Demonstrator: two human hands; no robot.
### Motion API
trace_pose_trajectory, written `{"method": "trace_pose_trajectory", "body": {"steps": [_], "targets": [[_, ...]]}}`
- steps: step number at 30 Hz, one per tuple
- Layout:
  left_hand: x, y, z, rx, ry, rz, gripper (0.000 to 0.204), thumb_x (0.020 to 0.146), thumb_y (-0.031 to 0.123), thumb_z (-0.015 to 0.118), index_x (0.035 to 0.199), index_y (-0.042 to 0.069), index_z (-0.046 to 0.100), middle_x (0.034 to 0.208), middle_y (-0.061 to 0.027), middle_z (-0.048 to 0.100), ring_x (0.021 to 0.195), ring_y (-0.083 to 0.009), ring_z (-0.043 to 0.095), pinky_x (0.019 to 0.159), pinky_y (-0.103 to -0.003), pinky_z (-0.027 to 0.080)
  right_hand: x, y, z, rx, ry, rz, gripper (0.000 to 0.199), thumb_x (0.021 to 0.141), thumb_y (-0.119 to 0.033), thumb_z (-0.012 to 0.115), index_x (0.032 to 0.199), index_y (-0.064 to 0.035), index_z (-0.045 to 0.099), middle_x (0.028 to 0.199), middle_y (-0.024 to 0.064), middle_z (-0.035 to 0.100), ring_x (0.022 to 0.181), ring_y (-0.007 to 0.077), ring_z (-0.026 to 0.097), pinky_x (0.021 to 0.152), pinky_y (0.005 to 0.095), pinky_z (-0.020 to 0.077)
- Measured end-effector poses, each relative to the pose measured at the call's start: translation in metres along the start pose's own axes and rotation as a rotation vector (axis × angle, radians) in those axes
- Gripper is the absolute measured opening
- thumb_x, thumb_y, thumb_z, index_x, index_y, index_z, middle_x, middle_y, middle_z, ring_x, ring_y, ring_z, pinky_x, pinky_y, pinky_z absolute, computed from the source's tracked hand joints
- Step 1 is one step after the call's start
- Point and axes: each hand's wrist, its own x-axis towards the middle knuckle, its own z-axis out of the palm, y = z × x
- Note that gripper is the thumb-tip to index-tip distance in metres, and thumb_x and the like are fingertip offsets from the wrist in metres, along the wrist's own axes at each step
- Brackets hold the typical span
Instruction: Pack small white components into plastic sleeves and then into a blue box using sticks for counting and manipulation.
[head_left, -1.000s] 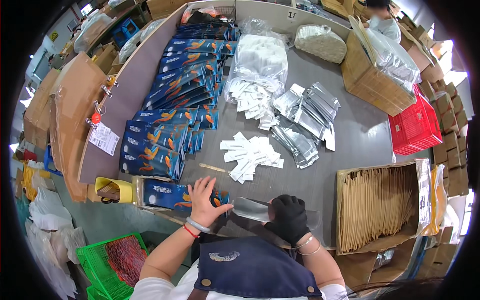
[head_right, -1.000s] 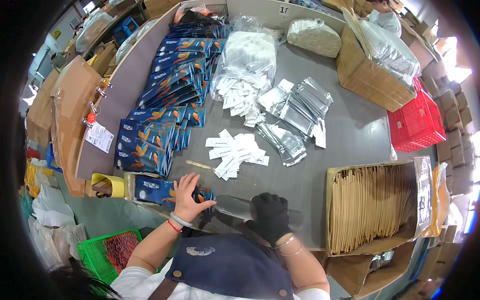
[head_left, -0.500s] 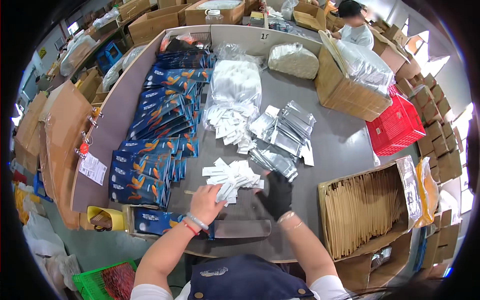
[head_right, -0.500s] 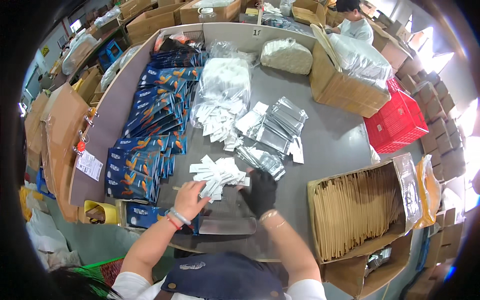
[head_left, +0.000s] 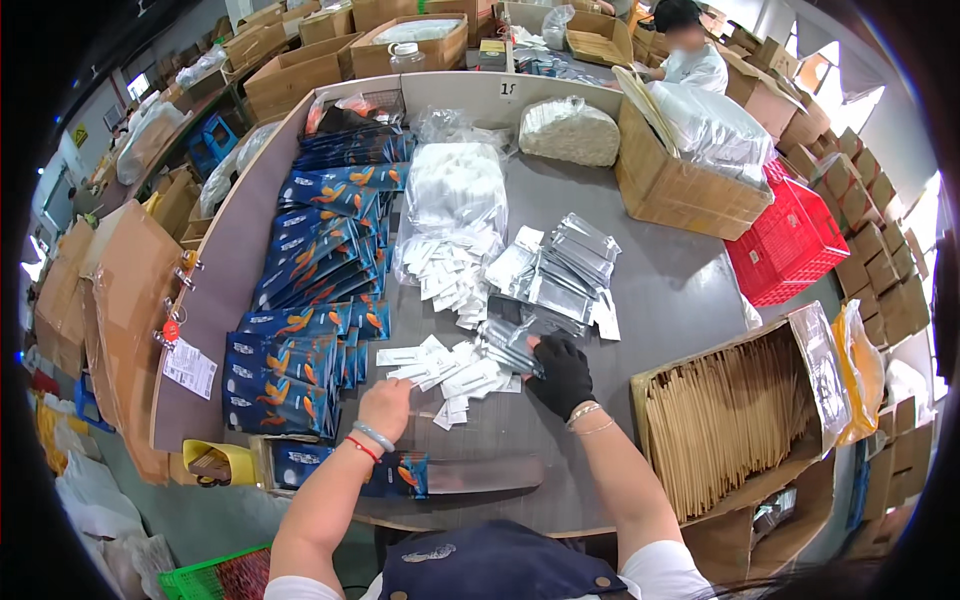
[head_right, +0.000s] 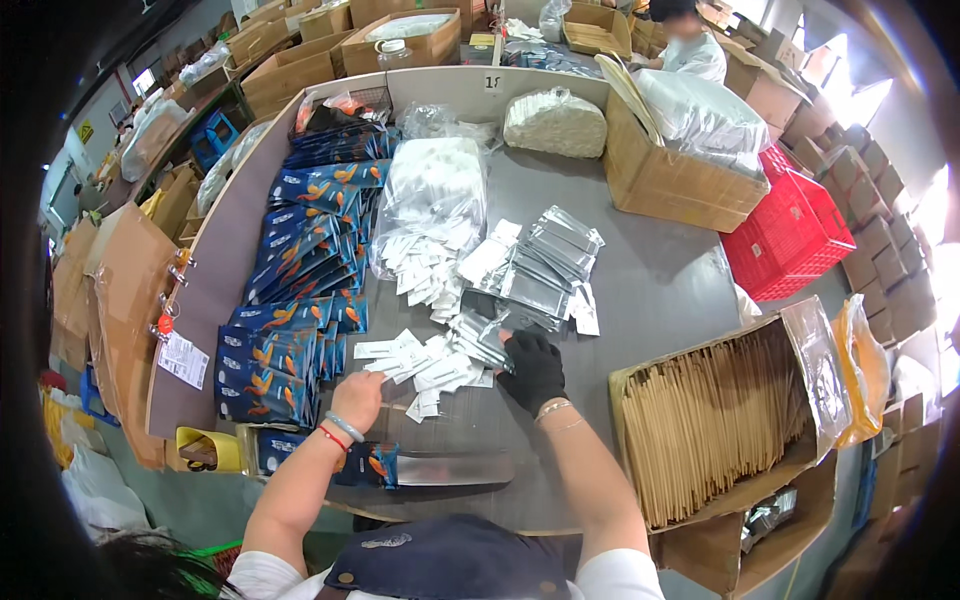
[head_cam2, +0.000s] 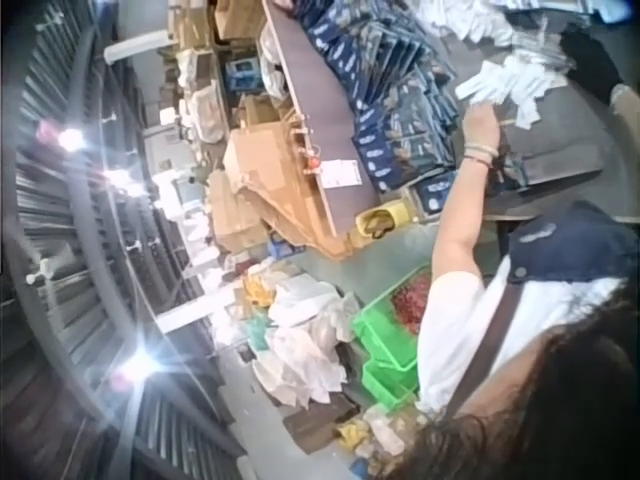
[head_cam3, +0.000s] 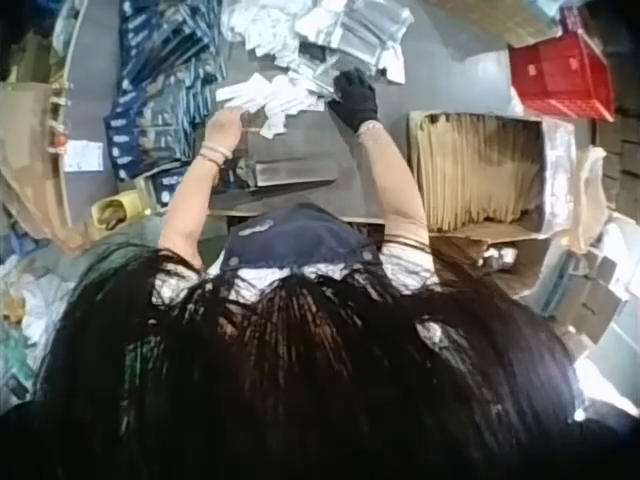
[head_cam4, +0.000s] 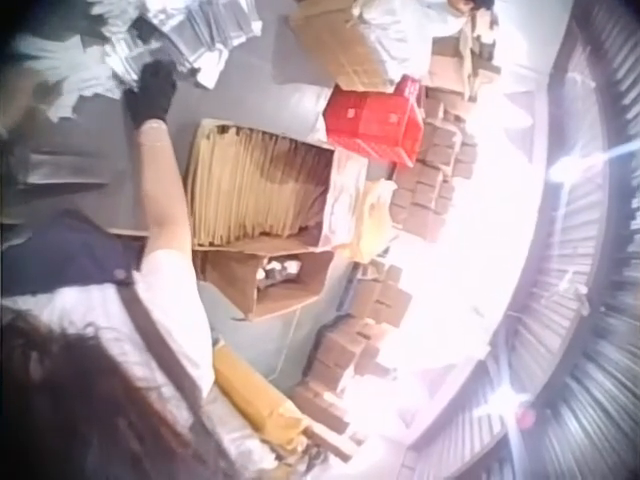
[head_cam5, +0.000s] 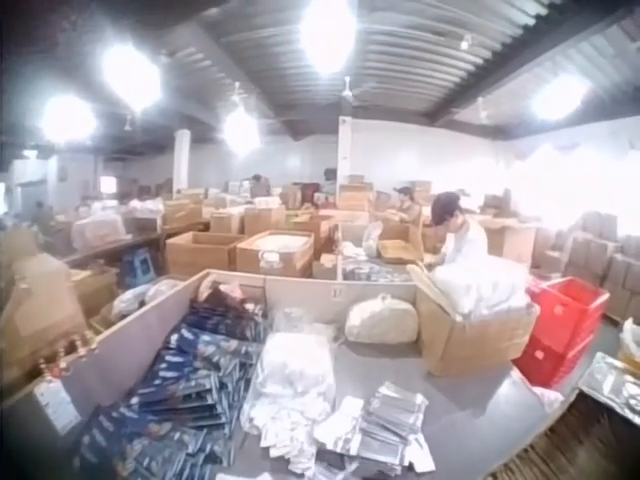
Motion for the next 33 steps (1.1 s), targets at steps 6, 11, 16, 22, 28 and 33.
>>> {"method": "trace_pose_trajectory", "body": {"steps": [6, 11, 16, 22, 28, 33], "targets": [[-0.005, 0.006, -0.037, -0.141, 0.121, -0.035, 0.008, 0.085, 0.005, 0.059, 0.092, 0.003, 0.061, 0.084, -0.0161, 0.062, 0.081, -0.0365, 0.060, 0.069, -0.046, 0.049, -0.039, -0.006, -0.023, 0.088, -0.191, -0.225, 0.064, 0.075, -0.037, 0.075, 0.133, -0.0198, 0.053, 0.137, 0.0070, 0.050, 0.133, 0.0324, 0.040, 0.108, 0.0516, 0.0312], [0.015, 0.060, -0.042, -0.450, 0.122, 0.115, 0.009, 0.082, 0.004, 0.061, 0.092, 0.002, 0.061, 0.087, -0.0151, 0.061, 0.084, -0.0353, 0.059, 0.073, -0.044, 0.048, -0.071, -0.021, -0.067, 0.017, -0.164, -0.262, 0.063, 0.071, -0.032, 0.078, 0.128, -0.0182, 0.058, 0.138, 0.0096, 0.051, 0.132, 0.0342, 0.042, 0.107, 0.0530, 0.0326], [0.047, 0.107, 0.009, -0.532, 0.041, 0.379, 0.018, 0.079, 0.006, 0.067, 0.096, 0.003, 0.062, 0.095, -0.0142, 0.060, 0.091, -0.0344, 0.058, 0.078, -0.041, 0.048, -0.119, -0.001, -0.121, 0.203, 0.204, 0.125, 0.051, 0.070, -0.007, 0.078, 0.118, -0.0051, 0.062, 0.119, 0.0158, 0.061, 0.114, 0.0343, 0.056, 0.096, 0.0396, 0.0466], [0.043, 0.123, 0.017, -0.250, -0.127, 0.344, 0.048, 0.069, 0.017, 0.079, 0.112, 0.013, 0.059, 0.111, -0.0073, 0.056, 0.110, -0.0285, 0.051, 0.091, -0.043, 0.043, -0.232, 0.106, -0.151, -0.237, 0.476, 0.643, 0.038, 0.080, -0.012, 0.072, 0.115, 0.0004, 0.061, 0.116, 0.0186, 0.062, 0.110, 0.0364, 0.057, 0.097, 0.0412, 0.0451], [0.032, 0.130, 0.007, -0.218, -0.187, 0.254, 0.045, 0.071, 0.017, 0.078, 0.112, 0.013, 0.060, 0.104, -0.0060, 0.058, 0.101, -0.0286, 0.055, 0.087, -0.044, 0.042, -0.257, 0.135, -0.161, -0.336, 0.145, 0.942, 0.037, 0.085, -0.021, 0.067, 0.111, 0.0036, 0.061, 0.111, 0.0207, 0.060, 0.107, 0.0382, 0.056, 0.092, 0.0434, 0.0453], [0.020, 0.122, 0.015, -0.330, -0.140, 0.320, 0.019, 0.078, 0.014, 0.072, 0.095, 0.007, 0.065, 0.077, -0.0099, 0.062, 0.074, -0.0274, 0.062, 0.072, -0.040, 0.048, -0.250, 0.136, -0.155, -0.325, 0.185, 0.890, 0.029, 0.085, -0.019, 0.063, 0.104, 0.0016, 0.060, 0.105, 0.0212, 0.060, 0.102, 0.0391, 0.056, 0.088, 0.0463, 0.0453]]}}
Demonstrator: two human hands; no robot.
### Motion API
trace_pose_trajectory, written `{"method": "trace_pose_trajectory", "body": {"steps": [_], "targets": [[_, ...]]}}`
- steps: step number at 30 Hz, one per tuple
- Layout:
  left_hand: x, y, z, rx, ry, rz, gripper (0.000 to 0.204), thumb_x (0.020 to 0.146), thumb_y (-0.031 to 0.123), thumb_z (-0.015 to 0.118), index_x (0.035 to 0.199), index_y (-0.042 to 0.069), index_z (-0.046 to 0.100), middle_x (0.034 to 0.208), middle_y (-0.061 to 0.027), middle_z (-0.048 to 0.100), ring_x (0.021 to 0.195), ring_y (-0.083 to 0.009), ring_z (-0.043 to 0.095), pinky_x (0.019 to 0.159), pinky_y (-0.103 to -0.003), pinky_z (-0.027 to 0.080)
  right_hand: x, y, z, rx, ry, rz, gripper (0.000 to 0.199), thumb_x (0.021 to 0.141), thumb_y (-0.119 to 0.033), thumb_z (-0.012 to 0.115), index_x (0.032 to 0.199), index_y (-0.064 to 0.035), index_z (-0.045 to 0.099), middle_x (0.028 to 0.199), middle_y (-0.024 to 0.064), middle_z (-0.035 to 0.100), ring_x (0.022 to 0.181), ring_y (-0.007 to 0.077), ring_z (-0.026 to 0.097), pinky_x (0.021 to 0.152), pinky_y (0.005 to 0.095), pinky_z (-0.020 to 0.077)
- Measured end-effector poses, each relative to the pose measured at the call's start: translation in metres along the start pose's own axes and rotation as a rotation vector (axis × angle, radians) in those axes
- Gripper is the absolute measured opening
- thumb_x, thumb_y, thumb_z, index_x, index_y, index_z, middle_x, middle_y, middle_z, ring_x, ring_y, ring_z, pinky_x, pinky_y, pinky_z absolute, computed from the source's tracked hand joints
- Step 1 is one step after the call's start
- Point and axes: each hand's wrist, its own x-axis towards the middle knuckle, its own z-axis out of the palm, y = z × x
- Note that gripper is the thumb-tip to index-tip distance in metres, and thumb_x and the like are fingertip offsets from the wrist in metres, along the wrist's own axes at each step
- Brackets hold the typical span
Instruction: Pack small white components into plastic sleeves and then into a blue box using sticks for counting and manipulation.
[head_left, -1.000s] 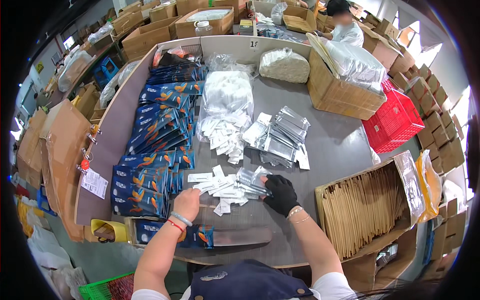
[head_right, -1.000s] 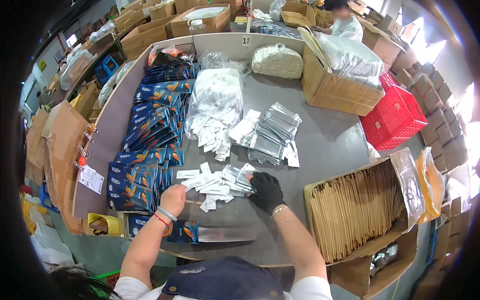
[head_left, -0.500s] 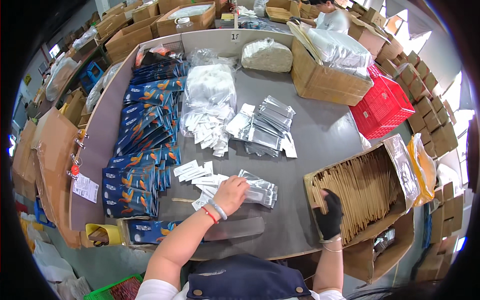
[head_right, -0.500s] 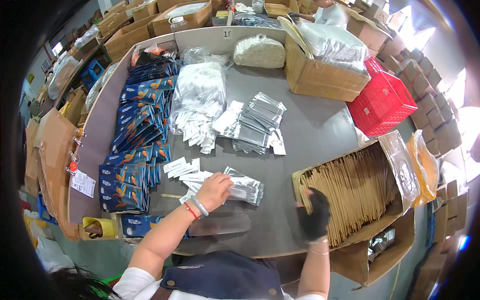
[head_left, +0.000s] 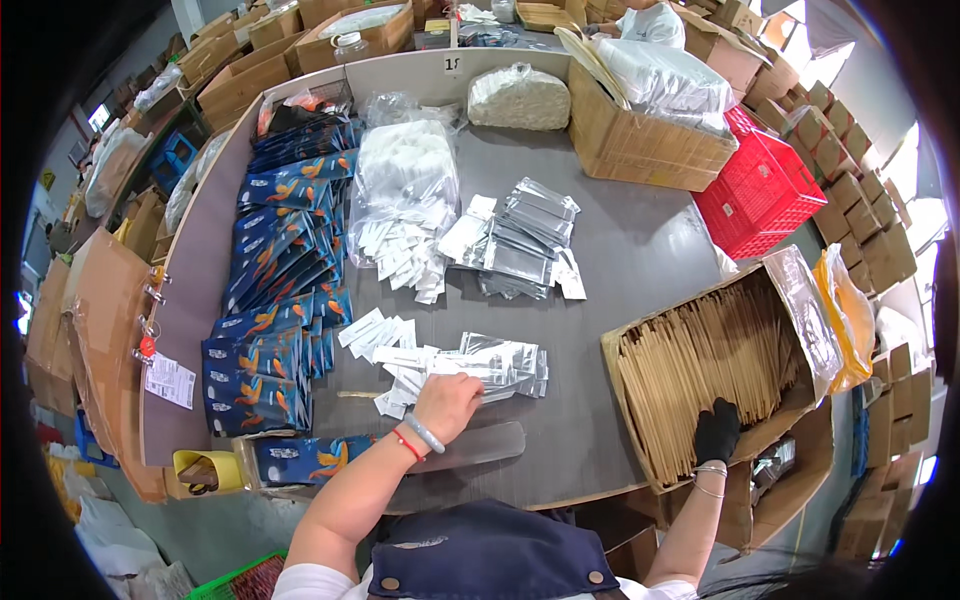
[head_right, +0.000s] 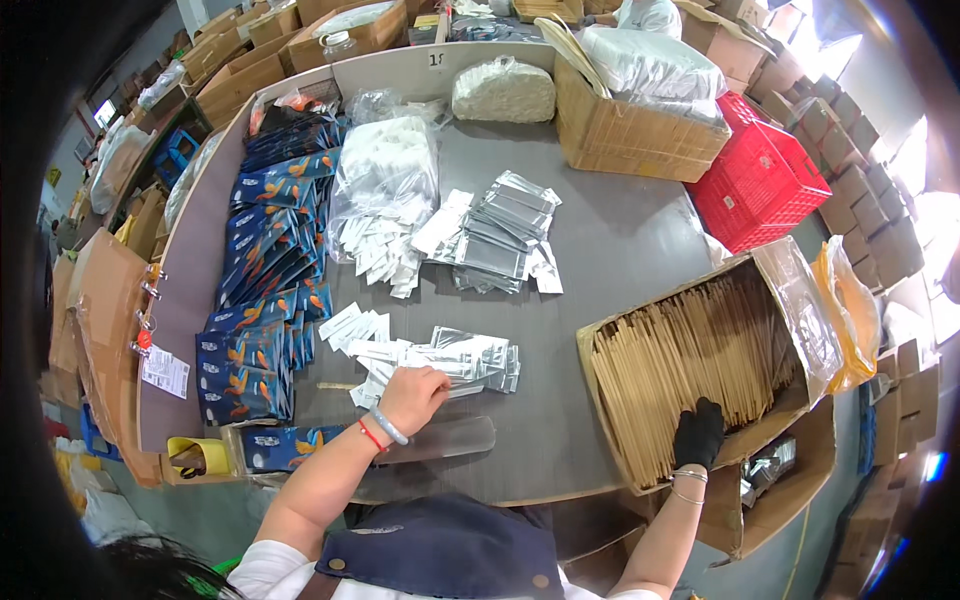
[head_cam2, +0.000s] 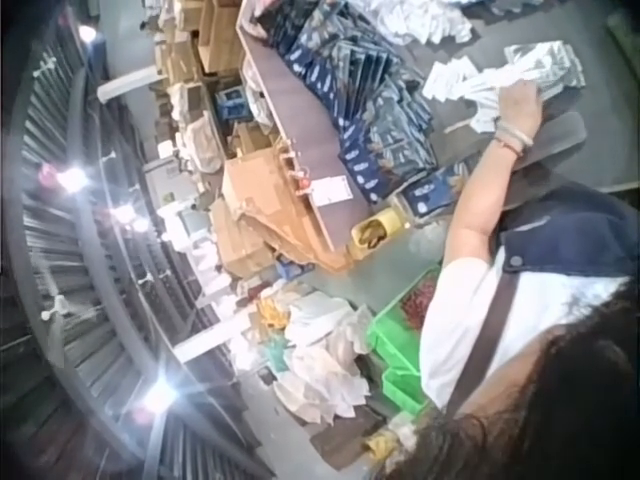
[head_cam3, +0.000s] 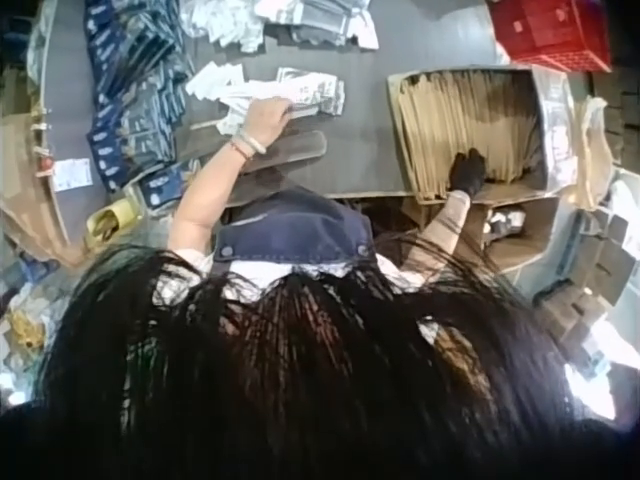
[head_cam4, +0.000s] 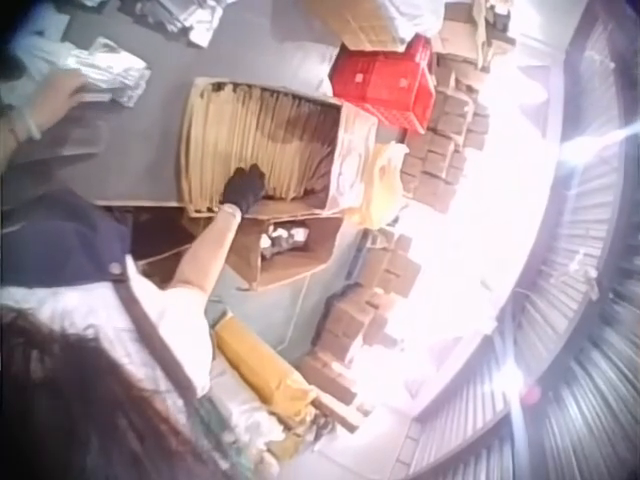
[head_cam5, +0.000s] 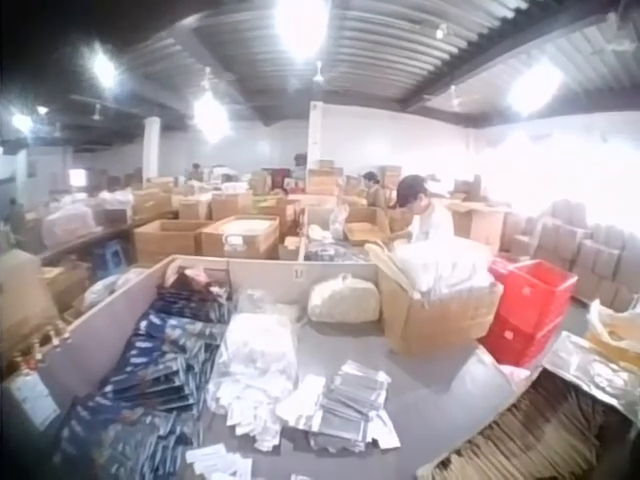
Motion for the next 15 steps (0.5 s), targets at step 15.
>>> {"method": "trace_pose_trajectory", "body": {"steps": [15], "targets": [[-0.093, 0.008, -0.037, 0.038, 0.138, -0.117, 0.026, 0.072, 0.032, 0.077, 0.093, 0.017, 0.073, 0.086, 0.0002, 0.059, 0.088, -0.0220, 0.054, 0.080, -0.038, 0.039, 0.007, 0.027, 0.018, 0.795, 0.187, 0.351, 0.020, 0.095, -0.011, 0.048, 0.105, 0.0038, 0.057, 0.105, 0.0222, 0.061, 0.095, 0.0293, 0.059, 0.085, 0.0411, 0.0463]]}}
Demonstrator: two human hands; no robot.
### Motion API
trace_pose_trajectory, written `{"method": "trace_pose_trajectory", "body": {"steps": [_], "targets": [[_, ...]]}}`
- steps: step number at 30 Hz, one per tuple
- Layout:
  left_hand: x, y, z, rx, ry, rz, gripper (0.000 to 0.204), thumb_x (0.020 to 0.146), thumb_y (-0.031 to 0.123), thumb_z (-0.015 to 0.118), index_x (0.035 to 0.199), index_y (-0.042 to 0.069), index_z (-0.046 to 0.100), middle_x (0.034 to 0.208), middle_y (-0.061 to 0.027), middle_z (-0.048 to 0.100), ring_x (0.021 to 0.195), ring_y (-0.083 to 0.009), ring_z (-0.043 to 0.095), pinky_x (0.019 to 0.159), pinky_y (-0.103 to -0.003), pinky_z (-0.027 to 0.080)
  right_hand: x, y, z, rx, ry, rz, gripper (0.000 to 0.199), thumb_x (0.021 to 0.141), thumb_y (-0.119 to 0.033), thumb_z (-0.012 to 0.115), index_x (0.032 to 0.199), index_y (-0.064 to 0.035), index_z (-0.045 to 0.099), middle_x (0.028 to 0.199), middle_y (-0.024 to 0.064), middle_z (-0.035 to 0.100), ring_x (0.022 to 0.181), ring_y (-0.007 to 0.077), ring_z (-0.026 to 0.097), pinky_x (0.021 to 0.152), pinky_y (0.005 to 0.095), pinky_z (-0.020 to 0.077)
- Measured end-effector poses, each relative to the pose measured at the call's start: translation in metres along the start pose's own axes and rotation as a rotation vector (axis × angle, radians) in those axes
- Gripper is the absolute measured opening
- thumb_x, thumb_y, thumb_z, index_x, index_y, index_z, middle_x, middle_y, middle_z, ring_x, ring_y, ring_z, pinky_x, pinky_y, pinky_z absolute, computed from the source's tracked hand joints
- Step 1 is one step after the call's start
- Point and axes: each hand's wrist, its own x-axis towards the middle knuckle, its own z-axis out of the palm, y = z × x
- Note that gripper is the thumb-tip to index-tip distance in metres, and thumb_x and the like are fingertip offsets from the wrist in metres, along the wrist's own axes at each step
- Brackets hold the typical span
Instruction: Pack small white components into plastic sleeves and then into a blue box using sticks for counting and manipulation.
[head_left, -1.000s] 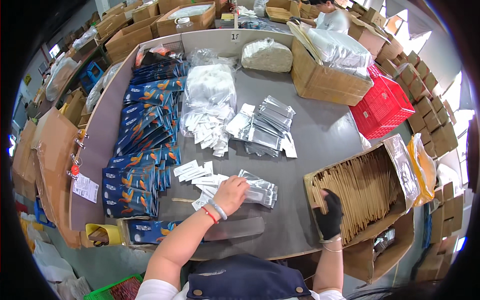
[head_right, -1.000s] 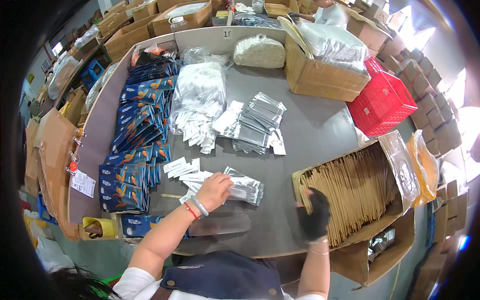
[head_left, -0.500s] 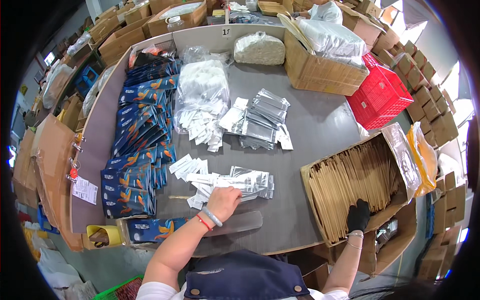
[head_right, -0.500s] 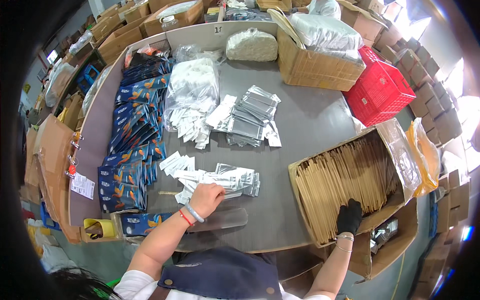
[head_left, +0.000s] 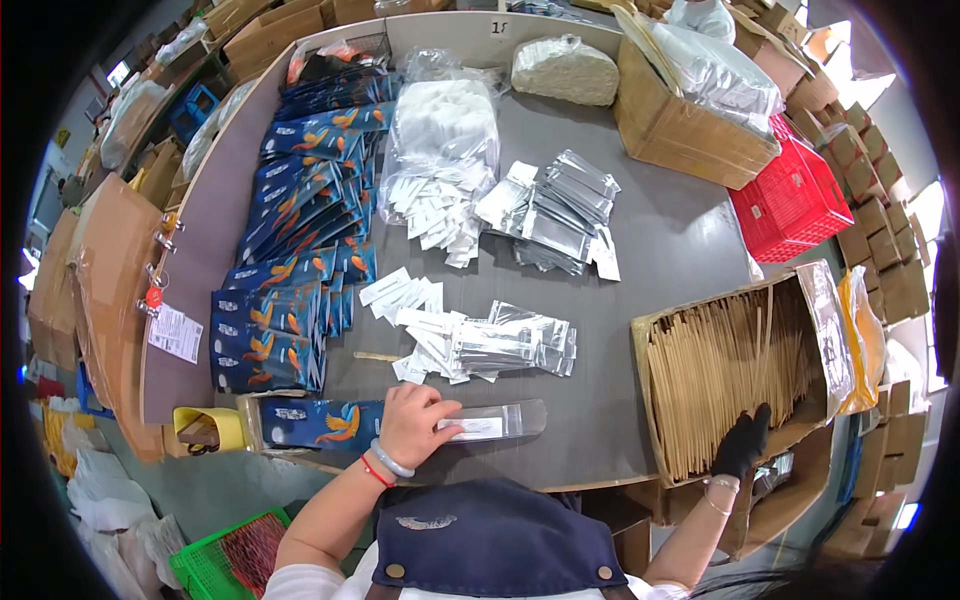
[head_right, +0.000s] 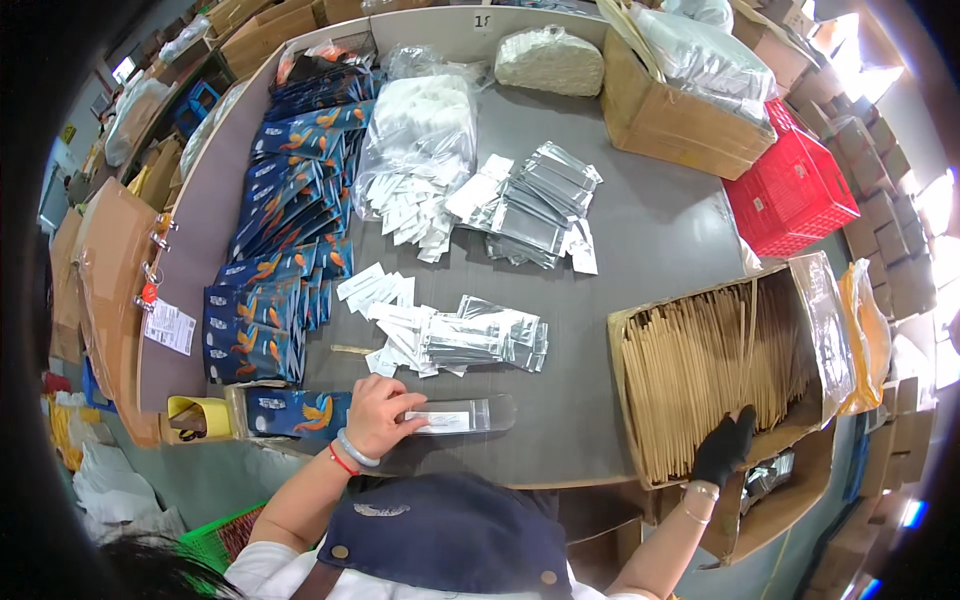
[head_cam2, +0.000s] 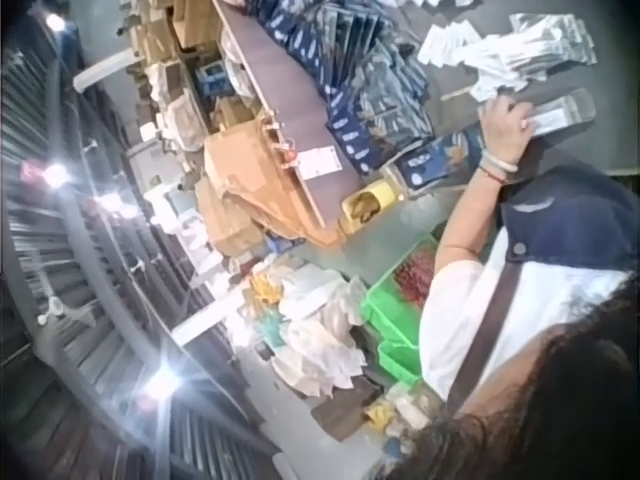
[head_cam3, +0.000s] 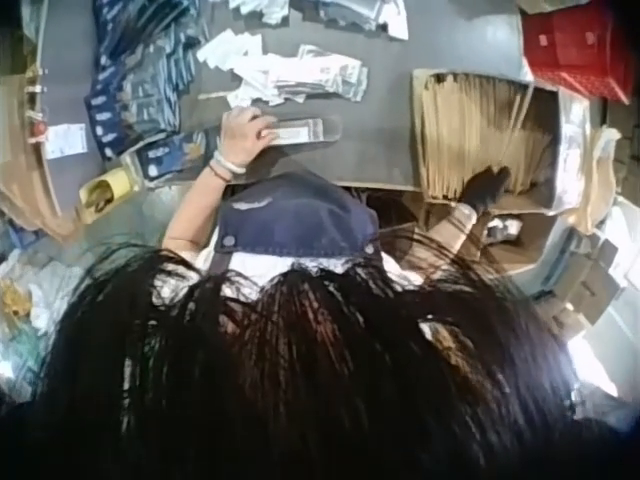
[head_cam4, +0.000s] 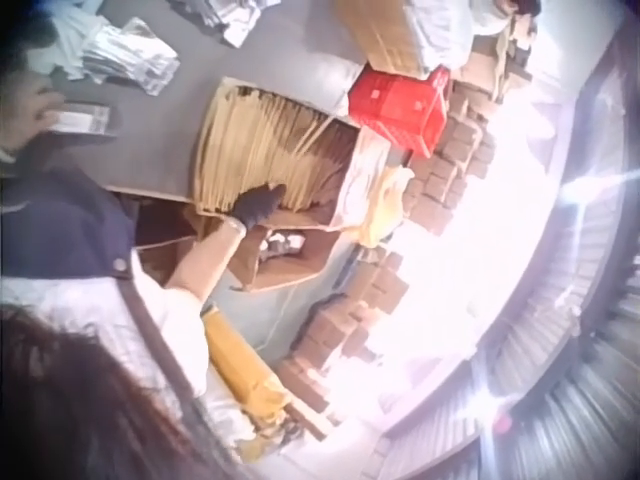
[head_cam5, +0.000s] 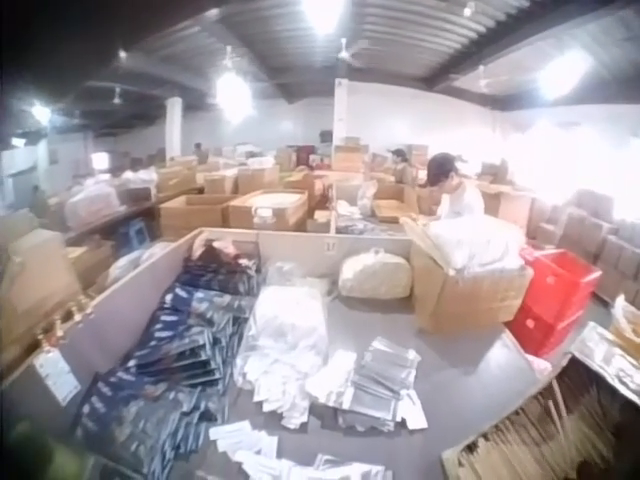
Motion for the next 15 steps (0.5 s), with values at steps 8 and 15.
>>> {"method": "trace_pose_trajectory", "body": {"steps": [8, 15], "targets": [[-0.037, -0.016, -0.036, 0.060, -0.145, -0.101, 0.070, 0.058, 0.033, 0.086, 0.119, 0.009, 0.061, 0.125, -0.0089, 0.054, 0.115, -0.0328, 0.047, 0.101, -0.047, 0.034, -0.161, -0.108, 0.099, -0.358, -1.029, -0.905, 0.023, 0.085, -0.022, 0.064, 0.107, -0.0174, 0.069, 0.081, 0.0106, 0.060, 0.078, 0.0304, 0.061, 0.069, 0.0421, 0.0498], [-0.036, -0.014, -0.018, 0.033, -0.084, -0.016, 0.069, 0.056, 0.030, 0.086, 0.116, 0.006, 0.061, 0.121, -0.0066, 0.057, 0.111, -0.0311, 0.049, 0.098, -0.046, 0.038, -0.196, -0.120, 0.144, -0.395, -1.172, -0.857, 0.022, 0.087, -0.028, 0.065, 0.108, -0.0199, 0.069, 0.087, 0.0093, 0.064, 0.083, 0.0277, 0.063, 0.068, 0.0395, 0.0511]]}}
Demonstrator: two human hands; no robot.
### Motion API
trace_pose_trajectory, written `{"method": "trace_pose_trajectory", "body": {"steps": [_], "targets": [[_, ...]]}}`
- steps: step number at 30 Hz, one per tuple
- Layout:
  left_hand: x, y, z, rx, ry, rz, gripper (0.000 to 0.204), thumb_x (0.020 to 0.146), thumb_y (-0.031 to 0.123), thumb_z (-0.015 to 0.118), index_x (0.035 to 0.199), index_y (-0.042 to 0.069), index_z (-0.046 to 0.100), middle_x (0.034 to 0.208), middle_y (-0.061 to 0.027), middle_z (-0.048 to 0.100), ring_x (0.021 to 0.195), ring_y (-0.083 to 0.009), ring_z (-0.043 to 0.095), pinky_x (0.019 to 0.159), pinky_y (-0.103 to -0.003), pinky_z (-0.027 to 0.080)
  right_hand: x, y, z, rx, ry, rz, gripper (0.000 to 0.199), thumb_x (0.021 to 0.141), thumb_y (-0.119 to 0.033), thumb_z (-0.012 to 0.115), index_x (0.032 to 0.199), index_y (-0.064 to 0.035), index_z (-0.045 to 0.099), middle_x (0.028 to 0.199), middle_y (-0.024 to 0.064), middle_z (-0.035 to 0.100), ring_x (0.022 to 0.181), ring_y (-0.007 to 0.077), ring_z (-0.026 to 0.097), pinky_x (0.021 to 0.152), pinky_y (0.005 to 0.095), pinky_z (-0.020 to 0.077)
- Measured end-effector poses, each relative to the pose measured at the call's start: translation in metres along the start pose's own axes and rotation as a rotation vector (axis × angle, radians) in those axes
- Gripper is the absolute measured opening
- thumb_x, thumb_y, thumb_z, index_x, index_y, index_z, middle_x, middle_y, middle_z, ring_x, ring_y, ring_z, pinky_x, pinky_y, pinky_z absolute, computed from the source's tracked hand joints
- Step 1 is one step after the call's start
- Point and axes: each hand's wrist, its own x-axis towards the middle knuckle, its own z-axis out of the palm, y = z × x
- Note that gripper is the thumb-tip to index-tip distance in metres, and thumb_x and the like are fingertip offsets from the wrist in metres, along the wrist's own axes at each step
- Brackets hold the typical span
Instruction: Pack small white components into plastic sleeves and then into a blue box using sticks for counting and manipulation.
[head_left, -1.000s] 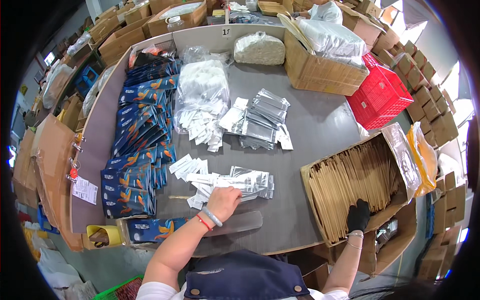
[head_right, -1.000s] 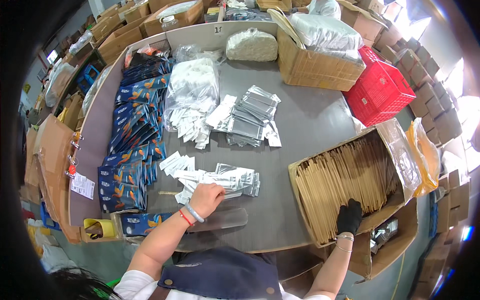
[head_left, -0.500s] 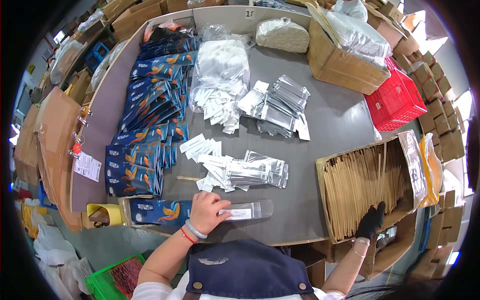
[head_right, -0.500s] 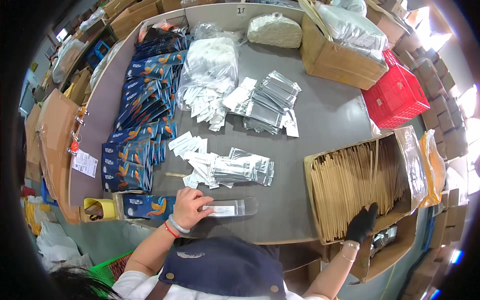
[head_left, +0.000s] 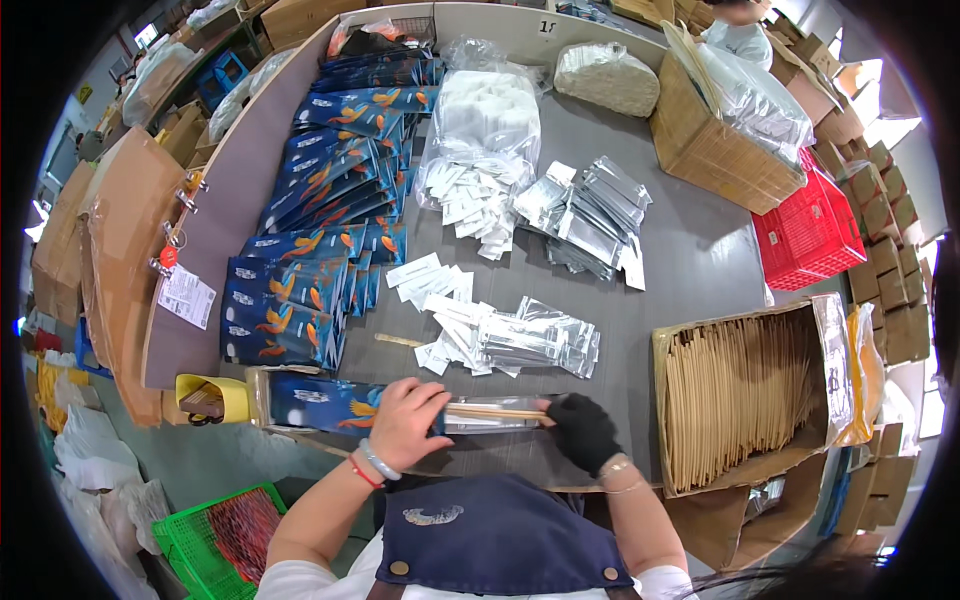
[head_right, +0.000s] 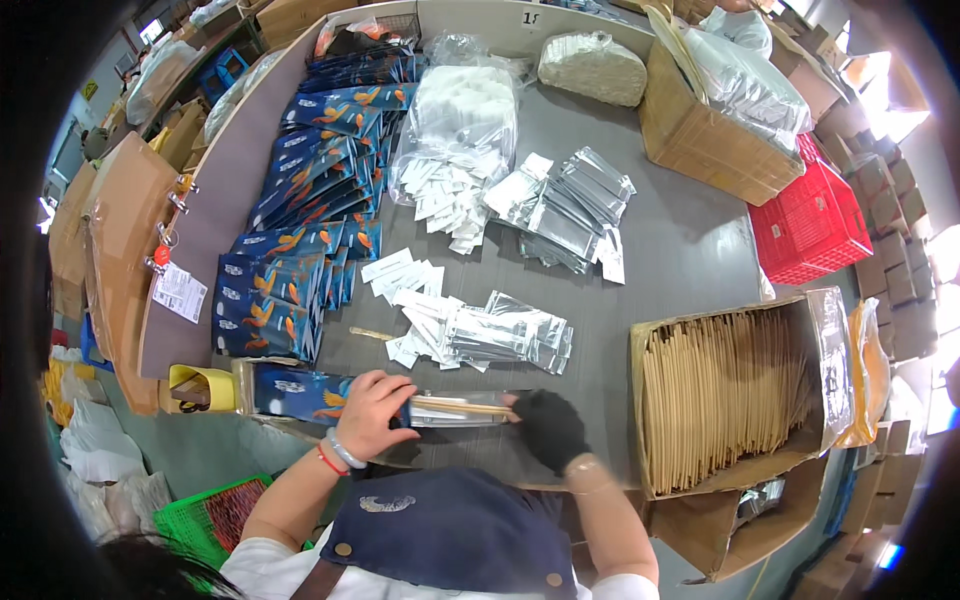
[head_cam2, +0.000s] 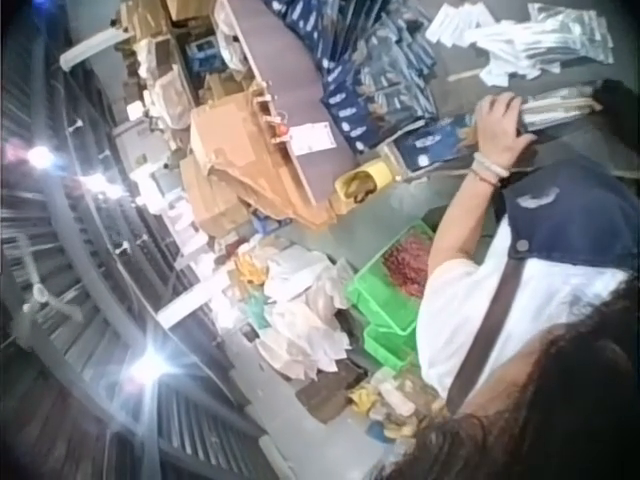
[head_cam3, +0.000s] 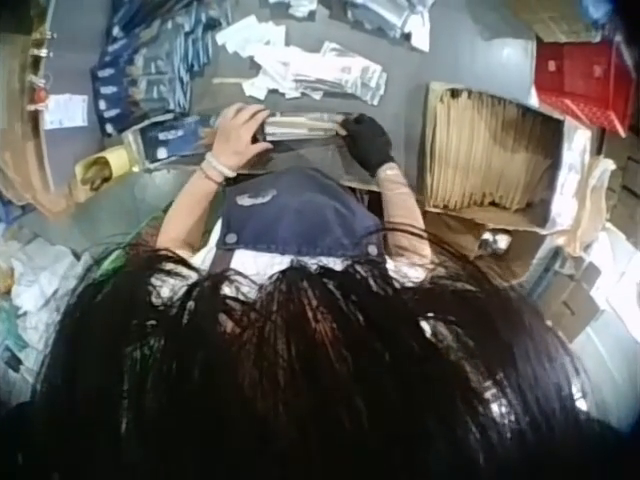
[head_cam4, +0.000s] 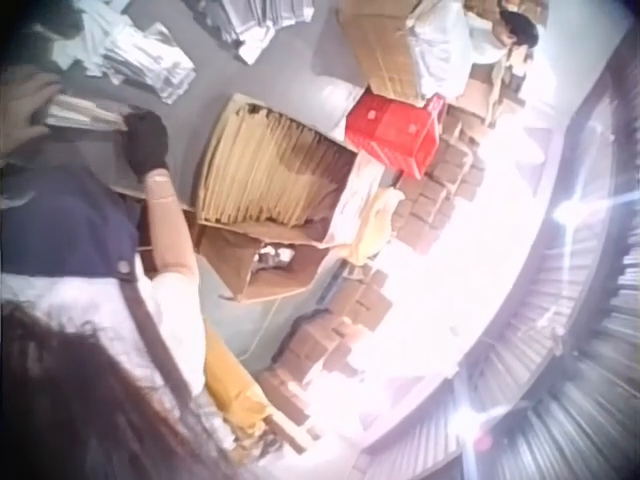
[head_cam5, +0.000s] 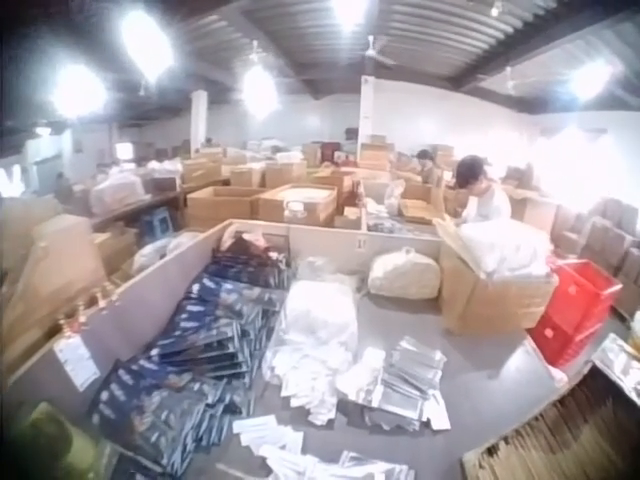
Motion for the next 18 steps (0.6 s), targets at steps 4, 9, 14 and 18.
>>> {"method": "trace_pose_trajectory", "body": {"steps": [4, 9, 14, 18], "targets": [[0.019, 0.016, 0.004, 0.004, -0.025, 0.043, 0.072, 0.055, 0.029, 0.086, 0.118, 0.006, 0.060, 0.120, -0.0065, 0.057, 0.109, -0.0302, 0.049, 0.096, -0.044, 0.038, 0.013, 0.009, 0.026, 0.091, 0.169, -0.198, 0.020, 0.082, -0.015, 0.069, 0.101, -0.0140, 0.072, 0.087, 0.0097, 0.066, 0.086, 0.0276, 0.063, 0.071, 0.0379, 0.0518], [0.023, 0.015, 0.012, 0.017, -0.042, 0.027, 0.074, 0.055, 0.025, 0.086, 0.120, 0.005, 0.058, 0.120, -0.0071, 0.056, 0.108, -0.0294, 0.049, 0.093, -0.043, 0.039, 0.012, 0.002, 0.036, 0.296, 0.300, 0.023, 0.009, 0.077, -0.008, 0.073, 0.085, -0.0078, 0.069, 0.084, 0.0099, 0.064, 0.080, 0.0268, 0.063, 0.072, 0.0360, 0.0504], [0.032, 0.018, 0.009, -0.050, 0.003, 0.061, 0.057, 0.063, 0.016, 0.079, 0.117, 0.013, 0.060, 0.114, -0.0075, 0.055, 0.103, -0.0295, 0.051, 0.088, -0.042, 0.042, 0.034, -0.071, 0.040, 0.871, 0.111, -0.045, 0.036, 0.075, -0.018, 0.078, 0.105, -0.0084, 0.061, 0.102, 0.0113, 0.062, 0.085, 0.0302, 0.062, 0.077, 0.0380, 0.0491], [0.028, 0.013, 0.013, 0.155, -0.182, 0.153, 0.048, 0.065, 0.012, 0.074, 0.110, 0.021, 0.061, 0.110, -0.0084, 0.054, 0.100, -0.0298, 0.051, 0.086, -0.041, 0.042, 0.029, -0.046, 0.011, -0.113, 0.080, -0.219, 0.069, 0.065, -0.050, 0.082, 0.120, -0.0130, 0.060, 0.113, 0.0100, 0.060, 0.107, 0.0311, 0.057, 0.094, 0.0491, 0.0391]]}}
